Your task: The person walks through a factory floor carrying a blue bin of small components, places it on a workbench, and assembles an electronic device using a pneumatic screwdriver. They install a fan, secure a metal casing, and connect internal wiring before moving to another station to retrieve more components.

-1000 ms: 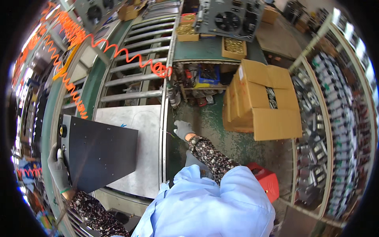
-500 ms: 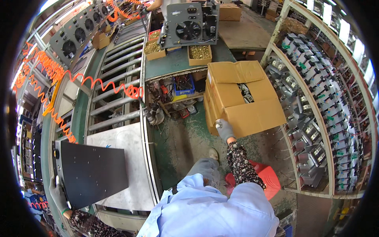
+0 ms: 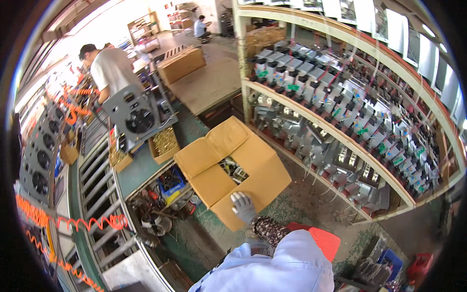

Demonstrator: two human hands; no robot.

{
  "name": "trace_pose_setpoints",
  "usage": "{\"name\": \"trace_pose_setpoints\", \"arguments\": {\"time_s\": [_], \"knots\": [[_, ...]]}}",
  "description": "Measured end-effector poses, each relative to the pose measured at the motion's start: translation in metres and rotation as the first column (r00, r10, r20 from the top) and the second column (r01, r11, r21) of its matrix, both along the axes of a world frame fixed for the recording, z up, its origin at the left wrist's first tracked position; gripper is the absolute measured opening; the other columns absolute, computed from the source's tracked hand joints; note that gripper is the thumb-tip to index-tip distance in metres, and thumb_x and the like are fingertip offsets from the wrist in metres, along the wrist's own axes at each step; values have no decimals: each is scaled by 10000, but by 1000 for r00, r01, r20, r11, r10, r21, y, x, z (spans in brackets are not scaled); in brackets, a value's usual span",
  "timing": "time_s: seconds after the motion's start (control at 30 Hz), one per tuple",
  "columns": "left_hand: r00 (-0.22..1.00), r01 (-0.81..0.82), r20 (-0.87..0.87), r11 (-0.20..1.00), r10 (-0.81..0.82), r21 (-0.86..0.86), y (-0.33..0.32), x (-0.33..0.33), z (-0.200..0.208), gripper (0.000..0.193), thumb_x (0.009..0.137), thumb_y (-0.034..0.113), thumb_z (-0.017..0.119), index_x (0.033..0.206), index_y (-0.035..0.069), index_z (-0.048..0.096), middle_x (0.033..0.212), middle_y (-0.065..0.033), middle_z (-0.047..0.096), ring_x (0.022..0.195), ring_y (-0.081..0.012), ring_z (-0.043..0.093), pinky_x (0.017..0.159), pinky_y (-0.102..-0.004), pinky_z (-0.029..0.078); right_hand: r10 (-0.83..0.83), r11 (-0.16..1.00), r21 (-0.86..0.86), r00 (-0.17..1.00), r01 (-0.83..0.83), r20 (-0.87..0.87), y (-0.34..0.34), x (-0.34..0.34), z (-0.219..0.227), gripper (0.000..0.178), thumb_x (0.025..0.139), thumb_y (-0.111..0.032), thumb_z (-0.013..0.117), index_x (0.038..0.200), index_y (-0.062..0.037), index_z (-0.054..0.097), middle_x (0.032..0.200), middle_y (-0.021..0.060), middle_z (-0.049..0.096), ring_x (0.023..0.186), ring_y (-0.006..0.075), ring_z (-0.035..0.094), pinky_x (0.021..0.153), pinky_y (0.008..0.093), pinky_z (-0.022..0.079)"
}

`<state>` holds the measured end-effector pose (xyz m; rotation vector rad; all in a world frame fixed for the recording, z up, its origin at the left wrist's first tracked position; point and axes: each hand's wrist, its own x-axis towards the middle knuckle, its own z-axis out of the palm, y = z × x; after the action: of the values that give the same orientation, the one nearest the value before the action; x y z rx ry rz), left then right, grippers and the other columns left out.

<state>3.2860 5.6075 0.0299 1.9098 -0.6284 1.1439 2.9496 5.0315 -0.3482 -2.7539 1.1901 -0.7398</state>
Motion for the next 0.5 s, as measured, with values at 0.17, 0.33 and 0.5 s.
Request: {"name": "trace_pose_setpoints", "arguments": {"time_s": [0.17,0.33,0.5], "knots": [[815,-36,-579,997,-14,-75,-175,-21,-19,264,865,136,667,1039,-61,694,1076,-176,694,930,-254,646,832,-362,507,1,998,66,1000,-3,31,6,5,9,577,892,-338,553,1395,-83,430,1403,123,445,1326,295,391,1123,485,264],[552,346,-809,938,-201,4,-307,-25,-41,320,954,156,565,1248,71,659,1228,-163,647,1131,-160,589,918,-334,452,149,964,199,979,-175,138,-30,-30,3,478,900,-310,546,1332,-113,494,1376,110,483,1276,282,459,1058,500,343],[518,652,-751,758,-410,37,-333,-12,-28,270,980,160,550,1143,-24,661,1121,-121,702,795,-146,670,613,-248,482,-461,861,500,559,93,689,-131,-144,70,298,816,-182,626,1094,-74,610,1069,187,620,1037,395,571,884,431,458]]}}
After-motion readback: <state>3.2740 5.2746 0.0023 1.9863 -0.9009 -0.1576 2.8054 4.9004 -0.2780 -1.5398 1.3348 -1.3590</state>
